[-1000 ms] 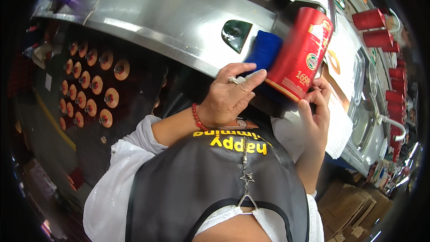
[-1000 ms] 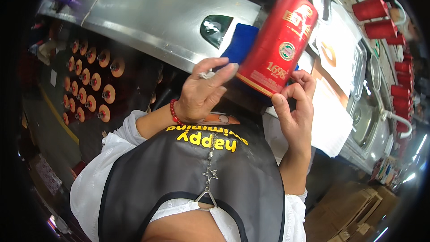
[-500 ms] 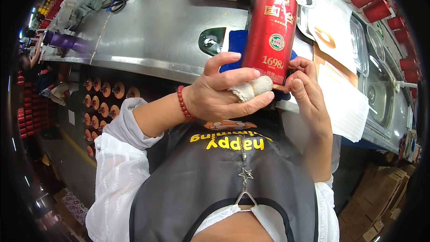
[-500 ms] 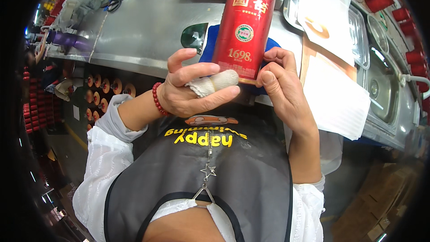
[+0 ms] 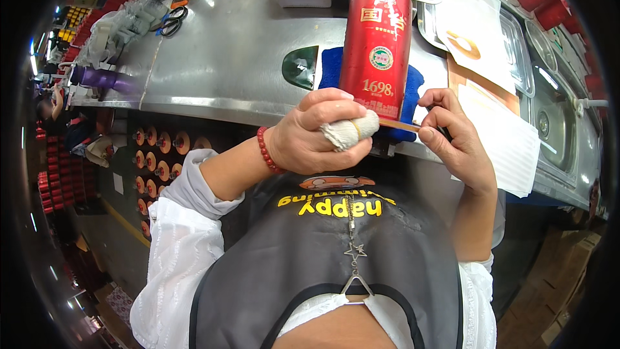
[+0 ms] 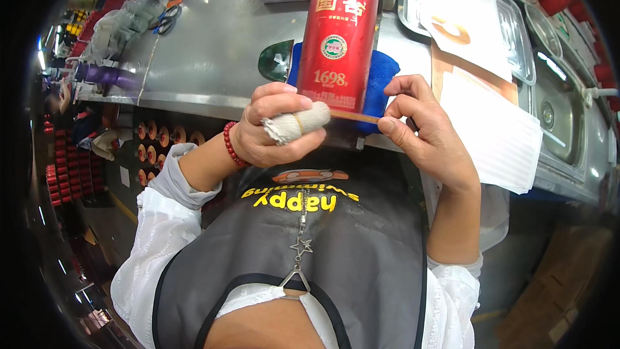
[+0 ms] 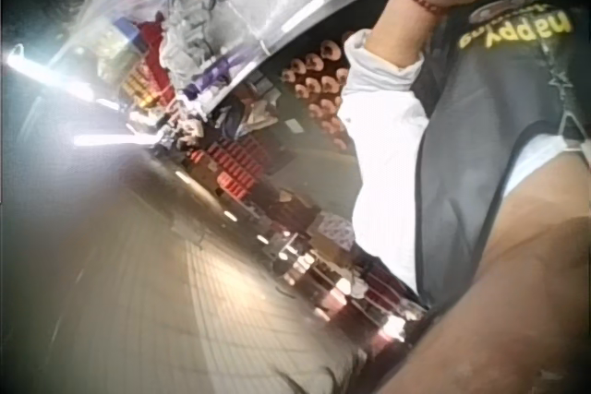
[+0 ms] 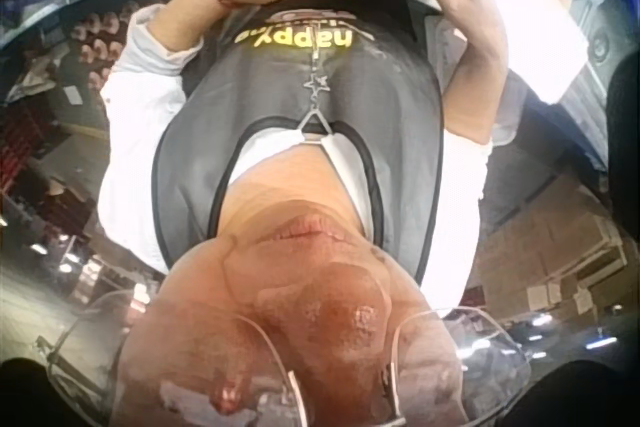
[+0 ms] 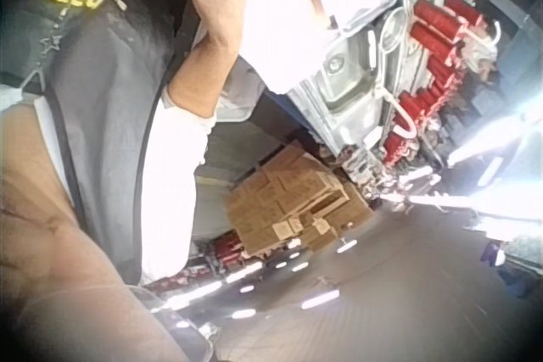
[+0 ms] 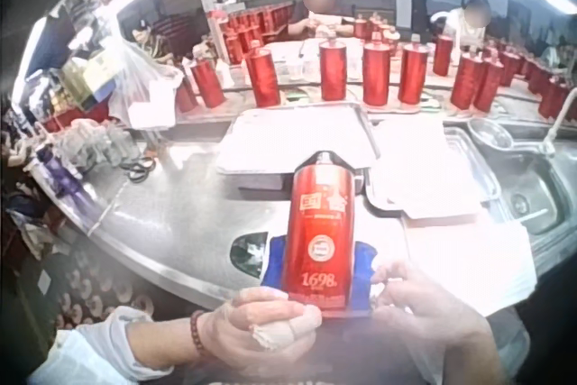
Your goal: The person repeatedly applies a red label to a red bottle, smooths it with a green squeegee, and then peels it off. They repeat this cycle multiple times, handling the bottle, label, and squeegee throughout the clip.
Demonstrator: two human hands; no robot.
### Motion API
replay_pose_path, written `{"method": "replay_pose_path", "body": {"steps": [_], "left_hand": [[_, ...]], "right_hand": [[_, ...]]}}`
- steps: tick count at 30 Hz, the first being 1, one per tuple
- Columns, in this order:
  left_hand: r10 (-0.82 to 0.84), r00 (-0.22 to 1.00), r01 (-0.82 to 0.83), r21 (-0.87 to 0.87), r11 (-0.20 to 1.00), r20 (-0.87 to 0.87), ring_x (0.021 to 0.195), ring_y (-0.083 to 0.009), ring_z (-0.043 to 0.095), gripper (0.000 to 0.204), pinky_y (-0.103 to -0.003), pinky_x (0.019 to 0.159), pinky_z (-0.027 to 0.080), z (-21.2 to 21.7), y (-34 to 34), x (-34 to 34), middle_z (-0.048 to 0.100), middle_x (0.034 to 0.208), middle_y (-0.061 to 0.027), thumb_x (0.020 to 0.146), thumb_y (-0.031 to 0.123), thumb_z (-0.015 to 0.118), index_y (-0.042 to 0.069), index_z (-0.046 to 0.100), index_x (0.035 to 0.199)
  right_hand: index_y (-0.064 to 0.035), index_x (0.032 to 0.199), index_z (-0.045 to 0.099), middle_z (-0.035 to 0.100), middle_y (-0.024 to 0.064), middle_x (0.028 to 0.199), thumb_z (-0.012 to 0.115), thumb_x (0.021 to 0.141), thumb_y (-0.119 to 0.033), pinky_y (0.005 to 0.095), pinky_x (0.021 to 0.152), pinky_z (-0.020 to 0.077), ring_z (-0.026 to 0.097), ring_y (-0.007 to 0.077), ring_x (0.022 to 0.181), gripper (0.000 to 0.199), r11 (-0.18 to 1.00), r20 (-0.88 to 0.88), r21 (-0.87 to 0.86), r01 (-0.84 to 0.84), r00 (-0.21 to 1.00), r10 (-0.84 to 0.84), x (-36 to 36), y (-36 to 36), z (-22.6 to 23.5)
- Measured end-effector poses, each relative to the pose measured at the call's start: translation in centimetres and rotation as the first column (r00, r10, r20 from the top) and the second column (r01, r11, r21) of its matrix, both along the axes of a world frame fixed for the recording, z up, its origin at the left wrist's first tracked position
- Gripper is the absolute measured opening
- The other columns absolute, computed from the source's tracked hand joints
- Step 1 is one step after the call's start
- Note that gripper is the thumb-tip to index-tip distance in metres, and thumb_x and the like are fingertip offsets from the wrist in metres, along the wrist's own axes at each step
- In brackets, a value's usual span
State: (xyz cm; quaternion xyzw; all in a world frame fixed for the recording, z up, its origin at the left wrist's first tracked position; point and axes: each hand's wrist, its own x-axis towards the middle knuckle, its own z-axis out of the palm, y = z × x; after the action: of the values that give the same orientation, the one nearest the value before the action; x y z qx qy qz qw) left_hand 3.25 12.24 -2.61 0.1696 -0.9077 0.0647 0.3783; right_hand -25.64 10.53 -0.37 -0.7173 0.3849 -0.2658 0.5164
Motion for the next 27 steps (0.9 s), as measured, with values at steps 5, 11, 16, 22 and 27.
{"method": "replay_pose_path", "body": {"steps": [5,11,16,22,27], "left_hand": [[0.054,0.998,-0.058,0.103,0.993,0.043,0.124,-0.0285,0.053,0.025,-0.051,0.113,0.039,0.4,-1.3,-2.6,0.062,0.123,-0.0064,0.09,0.018,0.062,0.015,0.064,0.115],[0.21,0.926,-0.103,0.326,0.94,-0.314,0.121,-0.0351,0.053,0.037,-0.051,0.1,0.048,-2.0,-0.5,-1.6,0.06,0.125,-0.0139,0.077,0.006,0.078,0.01,0.064,0.112],[0.023,0.988,-0.003,0.13,0.991,-0.152,0.112,-0.0274,0.055,0.028,-0.041,0.094,0.05,-0.7,0.1,-0.5,0.067,0.108,-0.0073,0.073,0.006,0.076,0.011,0.067,0.098],[-0.024,0.998,0.026,-0.036,0.999,0.053,0.112,-0.021,0.055,0.013,-0.039,0.099,0.048,1.3,-1.0,-1.7,0.067,0.102,-0.0009,0.074,0.013,0.072,0.016,0.063,0.084],[0.083,0.996,-0.087,0.103,0.991,0.044,0.116,-0.0315,0.057,0.026,-0.056,0.114,0.036,0.6,-2.4,-2.9,0.06,0.118,-0.0053,0.087,0.017,0.067,0.018,0.059,0.112]], "right_hand": [[-0.004,0.084,0.056,0.047,0.0097,0.119,0.067,0.096,-0.027,0.0287,0.094,0.0374,0.045,0.0179,0.109,0.028,0.998,-0.006,0.057,0.019,1.0,-0.019,-0.3,0.1,-1.1],[-0.0044,0.082,0.056,0.047,0.0089,0.118,0.067,0.095,-0.027,0.0272,0.091,0.0372,0.045,0.0169,0.106,0.028,0.998,0.003,0.059,-0.013,1.0,0.013,-0.2,0.0,-0.2],[-0.0037,0.081,0.057,0.047,0.0082,0.117,0.068,0.095,-0.026,0.0264,0.089,0.0374,0.045,0.0157,0.104,0.029,0.997,0.02,0.077,0.032,0.999,-0.034,-1.1,0.3,-0.8],[-0.0029,0.083,0.058,0.048,0.0067,0.112,0.068,0.094,-0.024,0.0263,0.085,0.0387,0.045,0.0153,0.099,0.026,0.998,0.049,0.042,0.045,0.998,-0.047,-1.3,0.4,-1.7],[-0.0025,0.084,0.059,0.049,0.0066,0.11,0.068,0.094,-0.023,0.0264,0.084,0.0393,0.046,0.0156,0.097,0.025,0.999,0.064,0.021,0.042,0.997,-0.043,-1.1,0.2,-1.8]]}}
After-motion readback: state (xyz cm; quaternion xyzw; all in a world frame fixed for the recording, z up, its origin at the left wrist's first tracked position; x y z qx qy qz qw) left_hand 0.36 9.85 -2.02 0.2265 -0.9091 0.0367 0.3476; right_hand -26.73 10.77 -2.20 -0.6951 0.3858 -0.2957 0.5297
